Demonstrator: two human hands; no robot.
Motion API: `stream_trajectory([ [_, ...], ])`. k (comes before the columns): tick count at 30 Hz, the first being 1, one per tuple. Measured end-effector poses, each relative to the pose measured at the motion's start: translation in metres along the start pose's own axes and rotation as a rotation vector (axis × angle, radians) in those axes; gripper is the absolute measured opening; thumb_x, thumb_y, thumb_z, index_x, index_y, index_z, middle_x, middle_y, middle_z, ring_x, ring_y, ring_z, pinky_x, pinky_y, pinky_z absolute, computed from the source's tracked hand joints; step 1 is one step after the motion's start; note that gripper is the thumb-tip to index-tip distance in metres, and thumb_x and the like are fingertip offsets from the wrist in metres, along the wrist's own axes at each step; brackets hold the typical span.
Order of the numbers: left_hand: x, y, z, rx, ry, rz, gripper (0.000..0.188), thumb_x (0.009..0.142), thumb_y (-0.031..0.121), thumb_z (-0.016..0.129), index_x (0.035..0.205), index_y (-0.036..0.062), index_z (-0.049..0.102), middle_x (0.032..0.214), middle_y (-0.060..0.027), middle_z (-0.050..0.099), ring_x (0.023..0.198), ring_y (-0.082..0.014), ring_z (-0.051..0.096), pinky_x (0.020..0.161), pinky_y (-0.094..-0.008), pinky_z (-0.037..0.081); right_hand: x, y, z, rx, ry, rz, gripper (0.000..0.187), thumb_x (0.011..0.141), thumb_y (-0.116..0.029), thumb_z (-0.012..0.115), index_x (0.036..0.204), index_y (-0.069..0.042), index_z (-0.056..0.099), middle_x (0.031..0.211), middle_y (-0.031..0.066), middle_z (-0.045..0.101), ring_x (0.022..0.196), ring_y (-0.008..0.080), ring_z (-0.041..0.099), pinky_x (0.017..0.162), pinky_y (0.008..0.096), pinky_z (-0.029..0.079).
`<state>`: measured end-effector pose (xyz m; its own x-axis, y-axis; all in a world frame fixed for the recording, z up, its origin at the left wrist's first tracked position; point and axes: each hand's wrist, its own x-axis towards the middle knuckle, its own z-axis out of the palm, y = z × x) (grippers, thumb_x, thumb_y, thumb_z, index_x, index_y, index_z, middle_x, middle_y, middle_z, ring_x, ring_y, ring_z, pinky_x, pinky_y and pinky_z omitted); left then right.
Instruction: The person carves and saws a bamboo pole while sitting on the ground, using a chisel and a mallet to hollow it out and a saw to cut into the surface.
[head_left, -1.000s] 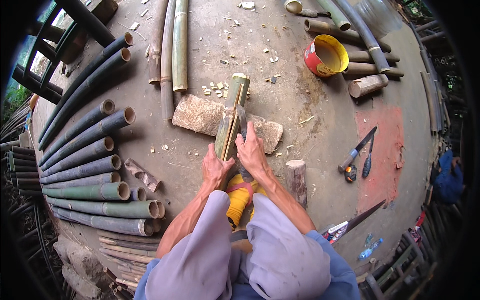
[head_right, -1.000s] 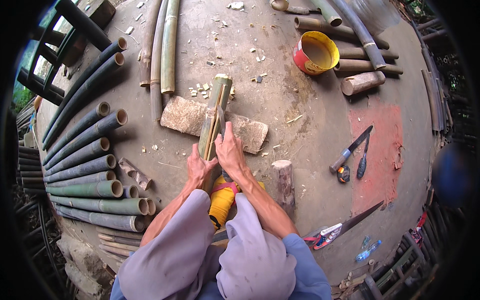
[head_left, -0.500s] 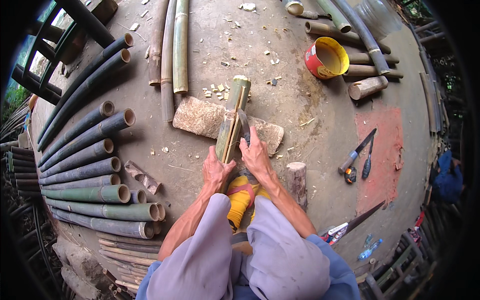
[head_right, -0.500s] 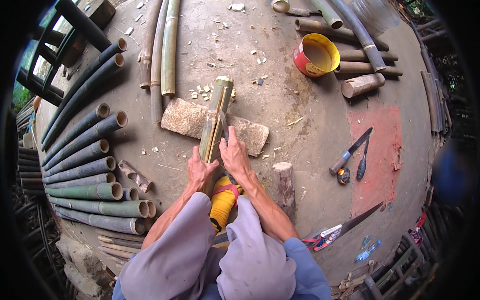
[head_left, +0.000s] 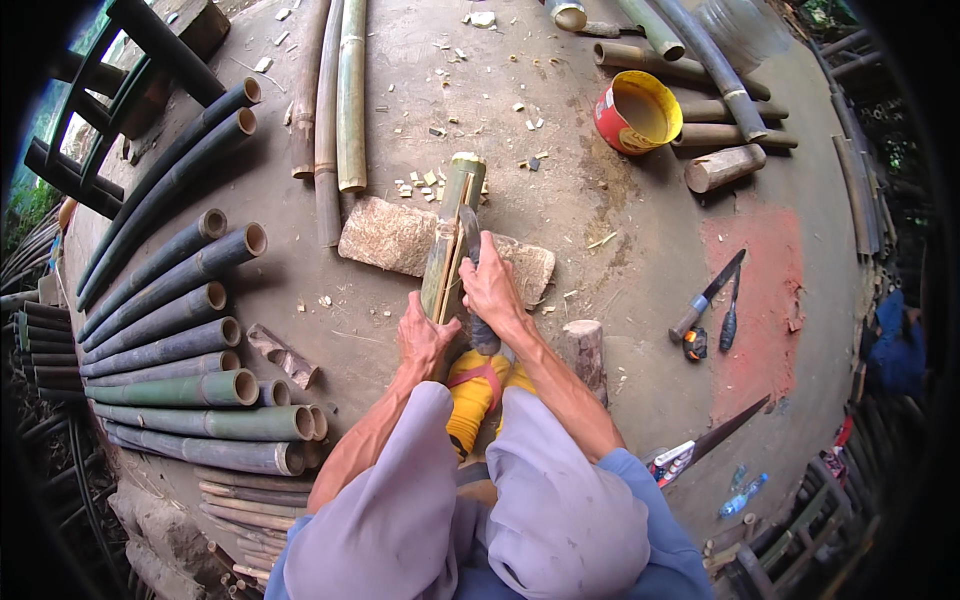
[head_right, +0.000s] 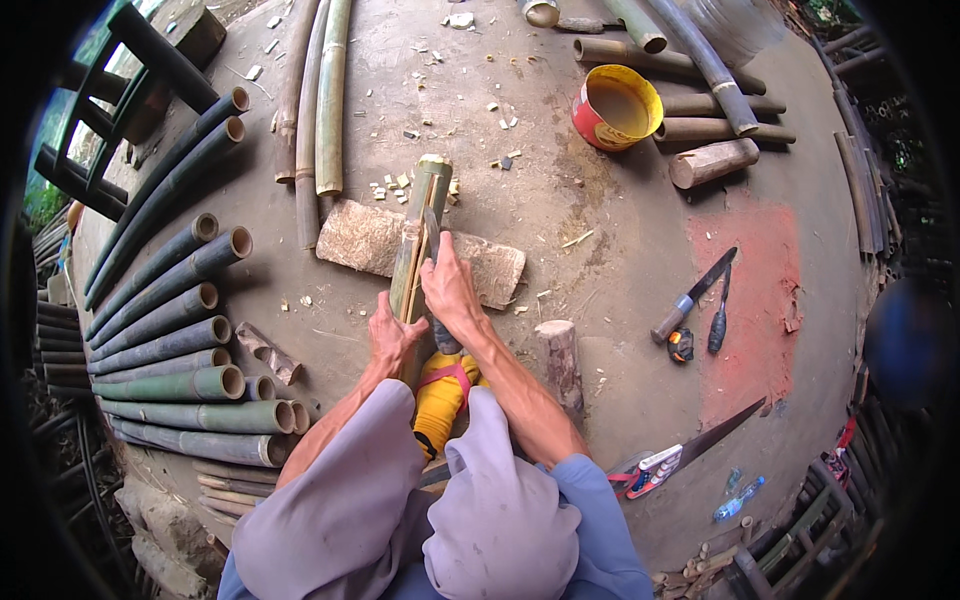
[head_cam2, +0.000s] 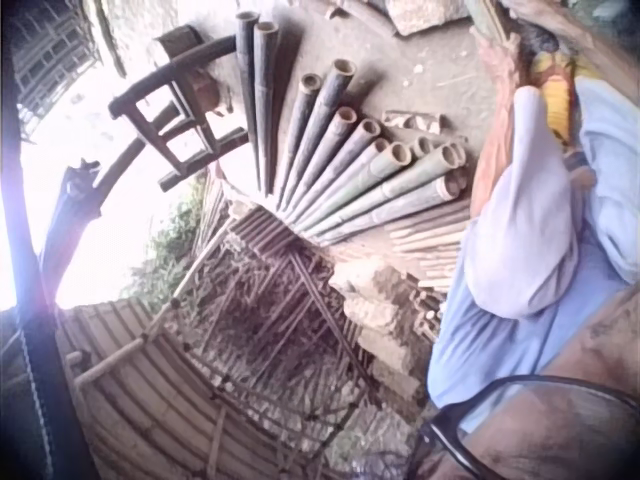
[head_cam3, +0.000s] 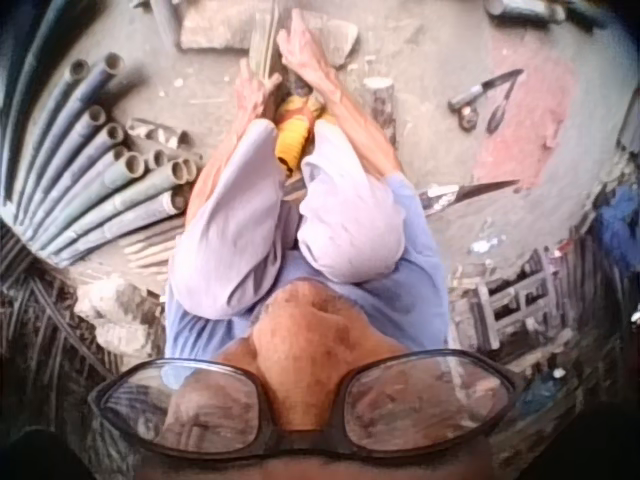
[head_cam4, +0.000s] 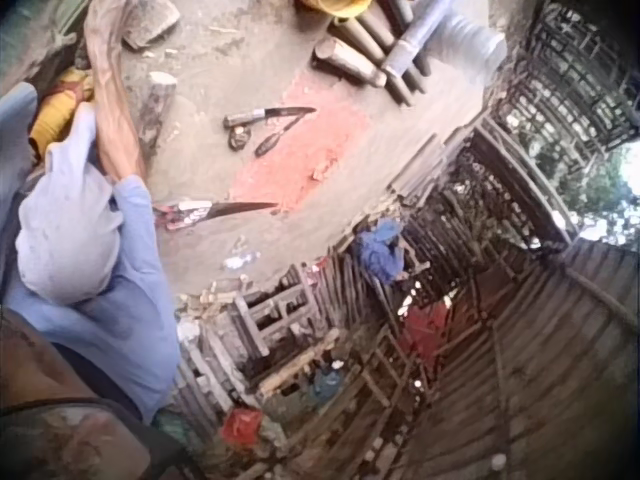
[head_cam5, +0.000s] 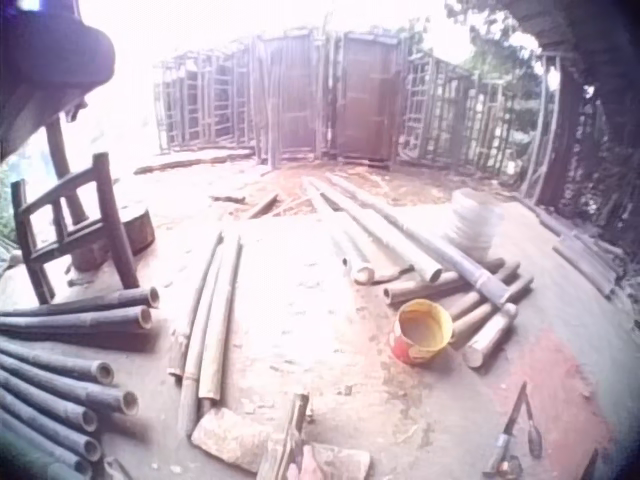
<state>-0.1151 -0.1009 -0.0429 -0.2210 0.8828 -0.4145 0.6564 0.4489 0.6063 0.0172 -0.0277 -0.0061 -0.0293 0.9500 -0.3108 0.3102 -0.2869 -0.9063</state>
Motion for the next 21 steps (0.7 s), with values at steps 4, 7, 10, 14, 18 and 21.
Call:
stream_trajectory([
  [4, 0.003, -0.003, -0.001, -0.013, 0.023, -0.022, 0.059, 0.063, 0.030, 0.075, 0.105, 0.0022, 0.042, 0.091, -0.0293, 0.062, 0.085, -0.0463, 0.061, 0.073, -0.0504, 0.049, 0.002, -0.016, 0.004, 0.459, -0.093, 0.316, 0.024, 0.090, -0.013, 0.049, 0.109, -0.004, 0.038, 0.060, 0.0075, 0.054, 0.045, 0.0166, 0.057, 0.038, 0.0334, 0.047],
  [7, 0.005, -0.003, -0.002, 0.001, 0.017, -0.017, 0.059, 0.064, 0.030, 0.075, 0.105, 0.0020, 0.042, 0.092, -0.0291, 0.062, 0.085, -0.0457, 0.061, 0.073, -0.0503, 0.048, -0.001, -0.018, -0.006, 0.337, -0.104, 0.250, 0.020, 0.089, -0.012, 0.049, 0.105, -0.006, 0.039, 0.062, 0.0066, 0.053, 0.045, 0.0160, 0.056, 0.037, 0.0331, 0.048],
  [10, 0.001, 0.002, -0.005, 0.029, 0.011, 0.022, 0.058, 0.065, 0.029, 0.074, 0.105, 0.0019, 0.042, 0.092, -0.0289, 0.062, 0.084, -0.0458, 0.060, 0.072, -0.0503, 0.048, 0.000, -0.018, -0.009, 0.121, -0.067, 0.140, 0.023, 0.089, -0.010, 0.048, 0.107, -0.001, 0.039, 0.062, 0.0105, 0.055, 0.046, 0.0197, 0.058, 0.037, 0.0345, 0.048],
  [14, 0.004, 0.006, -0.003, 0.083, 0.001, -0.034, 0.062, 0.064, 0.028, 0.076, 0.107, 0.0024, 0.041, 0.092, -0.0284, 0.061, 0.085, -0.0458, 0.060, 0.073, -0.0507, 0.047, 0.044, -0.027, 0.000, 0.122, 0.068, 0.044, 0.028, 0.089, -0.008, 0.045, 0.113, 0.004, 0.036, 0.061, 0.0177, 0.060, 0.048, 0.0259, 0.062, 0.035, 0.0366, 0.048],
  [18, -0.001, -0.003, -0.004, 0.042, -0.007, -0.037, 0.062, 0.063, 0.027, 0.078, 0.107, 0.0033, 0.042, 0.095, -0.0262, 0.062, 0.087, -0.0453, 0.060, 0.075, -0.0501, 0.048, 0.029, -0.019, 0.004, 0.073, 0.001, 0.077, 0.026, 0.089, -0.010, 0.048, 0.109, 0.003, 0.039, 0.063, 0.0134, 0.059, 0.047, 0.0214, 0.061, 0.039, 0.0349, 0.050],
  [21, 0.000, 0.000, -0.003, 0.006, -0.014, -0.033, 0.065, 0.064, 0.026, 0.077, 0.114, 0.0029, 0.043, 0.090, -0.0265, 0.063, 0.088, -0.0446, 0.062, 0.077, -0.0477, 0.049, -0.015, -0.020, -0.016, 0.110, -0.063, 0.110, 0.024, 0.089, -0.011, 0.051, 0.107, 0.003, 0.043, 0.065, 0.0094, 0.057, 0.047, 0.0172, 0.059, 0.040, 0.0311, 0.050],
])
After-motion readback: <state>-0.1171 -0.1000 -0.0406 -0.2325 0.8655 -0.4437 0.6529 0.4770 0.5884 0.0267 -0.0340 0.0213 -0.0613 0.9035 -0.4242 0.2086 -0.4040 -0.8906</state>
